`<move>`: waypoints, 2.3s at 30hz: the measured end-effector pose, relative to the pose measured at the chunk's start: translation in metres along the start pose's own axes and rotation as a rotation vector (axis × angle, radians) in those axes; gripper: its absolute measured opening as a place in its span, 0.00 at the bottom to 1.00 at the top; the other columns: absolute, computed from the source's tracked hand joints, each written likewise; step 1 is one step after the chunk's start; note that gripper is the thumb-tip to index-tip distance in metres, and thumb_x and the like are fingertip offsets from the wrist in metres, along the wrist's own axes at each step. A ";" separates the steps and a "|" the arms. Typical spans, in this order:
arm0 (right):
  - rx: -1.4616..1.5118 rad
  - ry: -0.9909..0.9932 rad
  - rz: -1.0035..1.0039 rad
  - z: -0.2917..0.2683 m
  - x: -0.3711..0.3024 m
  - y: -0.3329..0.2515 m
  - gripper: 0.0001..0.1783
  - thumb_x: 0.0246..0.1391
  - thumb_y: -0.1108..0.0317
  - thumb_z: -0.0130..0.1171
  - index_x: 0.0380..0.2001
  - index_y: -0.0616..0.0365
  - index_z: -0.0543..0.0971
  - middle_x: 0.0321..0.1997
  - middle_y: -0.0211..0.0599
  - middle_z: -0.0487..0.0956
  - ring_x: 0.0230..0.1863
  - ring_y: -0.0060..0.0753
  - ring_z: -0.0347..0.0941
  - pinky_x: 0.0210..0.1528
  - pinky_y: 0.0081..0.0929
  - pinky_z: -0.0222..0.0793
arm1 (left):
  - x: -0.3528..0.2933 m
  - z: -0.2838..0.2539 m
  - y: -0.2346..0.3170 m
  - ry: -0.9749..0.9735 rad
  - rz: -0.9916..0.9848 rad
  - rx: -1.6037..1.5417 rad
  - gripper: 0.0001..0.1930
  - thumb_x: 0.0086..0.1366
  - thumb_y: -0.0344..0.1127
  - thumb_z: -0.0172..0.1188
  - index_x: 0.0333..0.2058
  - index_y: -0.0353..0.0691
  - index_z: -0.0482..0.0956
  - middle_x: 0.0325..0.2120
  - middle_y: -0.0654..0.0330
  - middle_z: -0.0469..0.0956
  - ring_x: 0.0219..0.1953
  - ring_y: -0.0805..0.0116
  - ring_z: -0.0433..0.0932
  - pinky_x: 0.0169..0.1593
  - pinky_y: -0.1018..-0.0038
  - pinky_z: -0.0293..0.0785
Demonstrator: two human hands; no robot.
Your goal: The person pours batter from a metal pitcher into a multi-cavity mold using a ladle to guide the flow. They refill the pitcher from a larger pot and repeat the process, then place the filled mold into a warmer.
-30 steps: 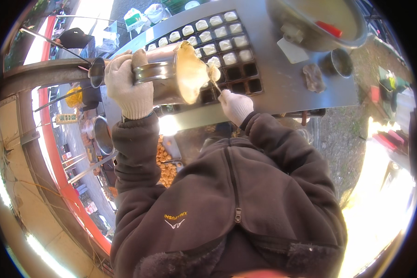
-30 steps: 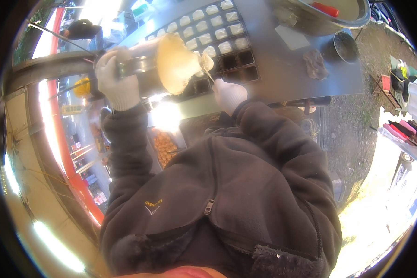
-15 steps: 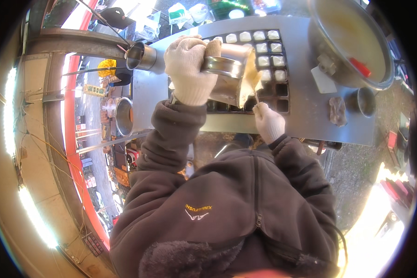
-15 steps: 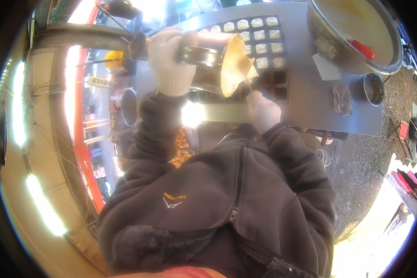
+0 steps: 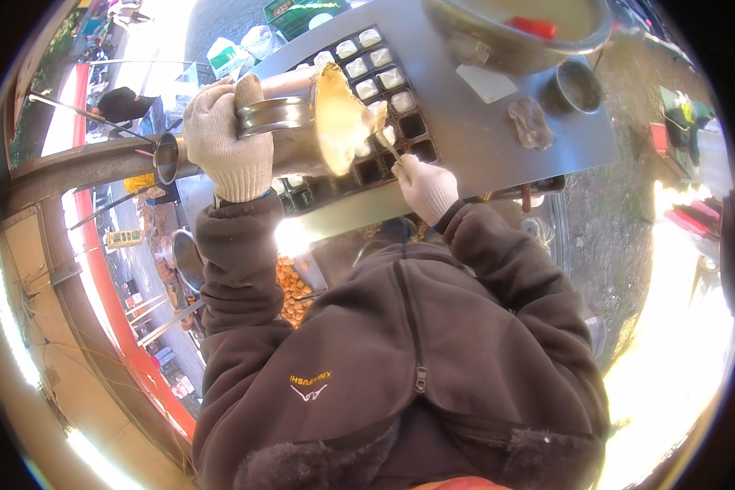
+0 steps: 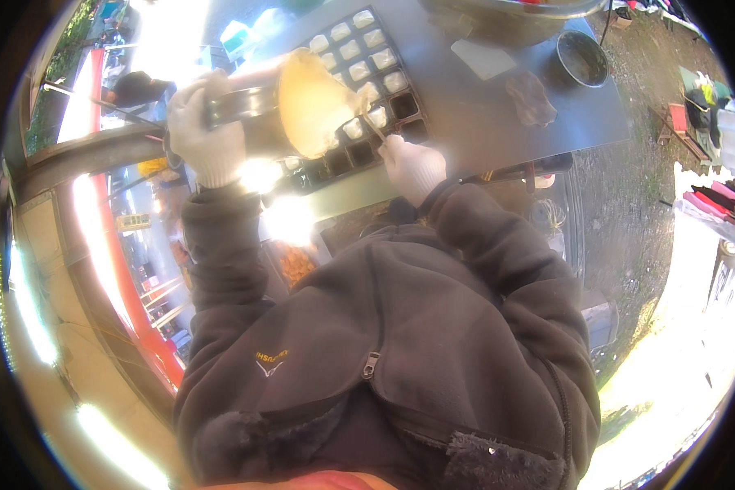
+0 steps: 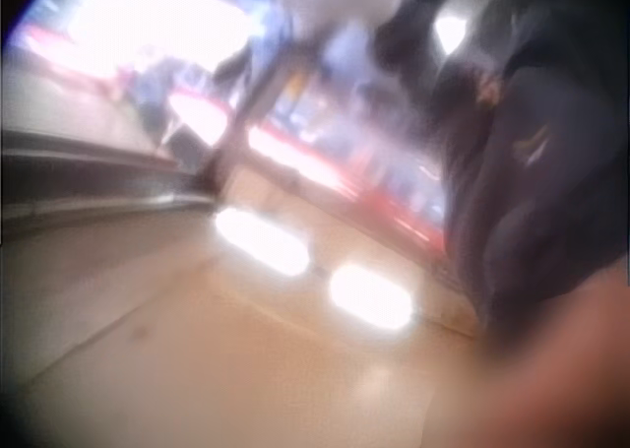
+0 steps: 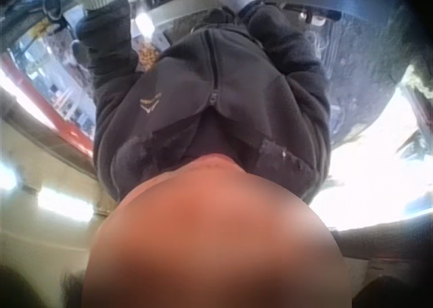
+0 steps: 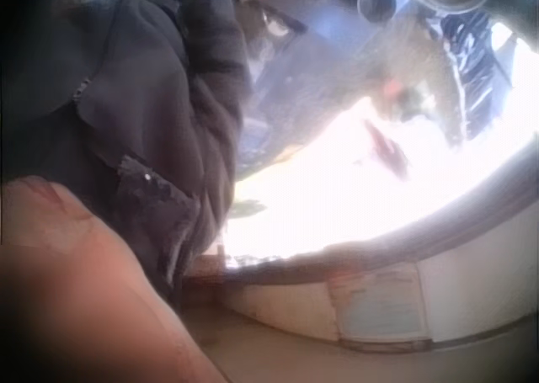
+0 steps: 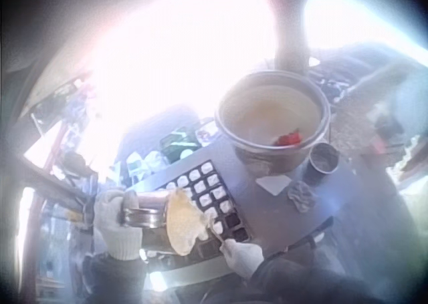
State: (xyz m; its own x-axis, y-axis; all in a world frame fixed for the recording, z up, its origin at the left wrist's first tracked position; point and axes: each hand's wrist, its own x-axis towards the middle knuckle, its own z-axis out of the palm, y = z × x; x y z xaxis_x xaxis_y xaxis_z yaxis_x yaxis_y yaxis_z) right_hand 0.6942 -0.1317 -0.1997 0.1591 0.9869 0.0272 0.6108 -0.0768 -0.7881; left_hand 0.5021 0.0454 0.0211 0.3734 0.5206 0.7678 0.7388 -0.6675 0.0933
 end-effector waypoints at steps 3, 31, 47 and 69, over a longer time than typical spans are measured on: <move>0.054 -0.008 0.000 -0.011 0.001 -0.012 0.14 0.76 0.57 0.60 0.39 0.56 0.80 0.27 0.52 0.85 0.30 0.62 0.85 0.35 0.57 0.78 | 0.013 0.007 0.015 -0.021 0.076 -0.012 0.10 0.67 0.34 0.79 0.31 0.35 0.89 0.37 0.55 0.89 0.47 0.50 0.88 0.54 0.57 0.83; 0.092 -0.007 0.222 -0.029 -0.069 0.017 0.13 0.78 0.58 0.58 0.43 0.56 0.82 0.33 0.54 0.88 0.36 0.61 0.87 0.39 0.53 0.81 | 0.020 0.044 0.115 -0.200 0.283 -0.259 0.08 0.67 0.33 0.79 0.34 0.36 0.89 0.39 0.55 0.89 0.46 0.54 0.88 0.54 0.60 0.82; 0.145 0.137 0.265 0.003 -0.091 0.010 0.15 0.78 0.55 0.58 0.42 0.56 0.81 0.31 0.55 0.86 0.36 0.65 0.86 0.41 0.58 0.80 | 0.005 0.050 0.106 -0.136 0.428 -0.312 0.10 0.62 0.30 0.80 0.27 0.36 0.86 0.33 0.55 0.88 0.42 0.50 0.89 0.51 0.57 0.82; 0.075 0.113 0.347 0.067 -0.117 -0.012 0.15 0.78 0.54 0.58 0.43 0.55 0.83 0.34 0.55 0.87 0.39 0.64 0.86 0.43 0.59 0.80 | -0.033 -0.013 0.048 -0.202 0.392 -0.245 0.05 0.65 0.30 0.76 0.33 0.36 0.89 0.36 0.54 0.89 0.44 0.51 0.87 0.51 0.57 0.82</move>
State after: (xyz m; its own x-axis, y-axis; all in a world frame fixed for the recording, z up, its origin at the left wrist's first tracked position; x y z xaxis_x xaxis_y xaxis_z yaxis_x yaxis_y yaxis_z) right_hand 0.6161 -0.2364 -0.2352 0.4340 0.8817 -0.1850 0.4479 -0.3893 -0.8048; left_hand 0.5178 -0.0104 0.0084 0.7153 0.2824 0.6392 0.3770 -0.9261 -0.0128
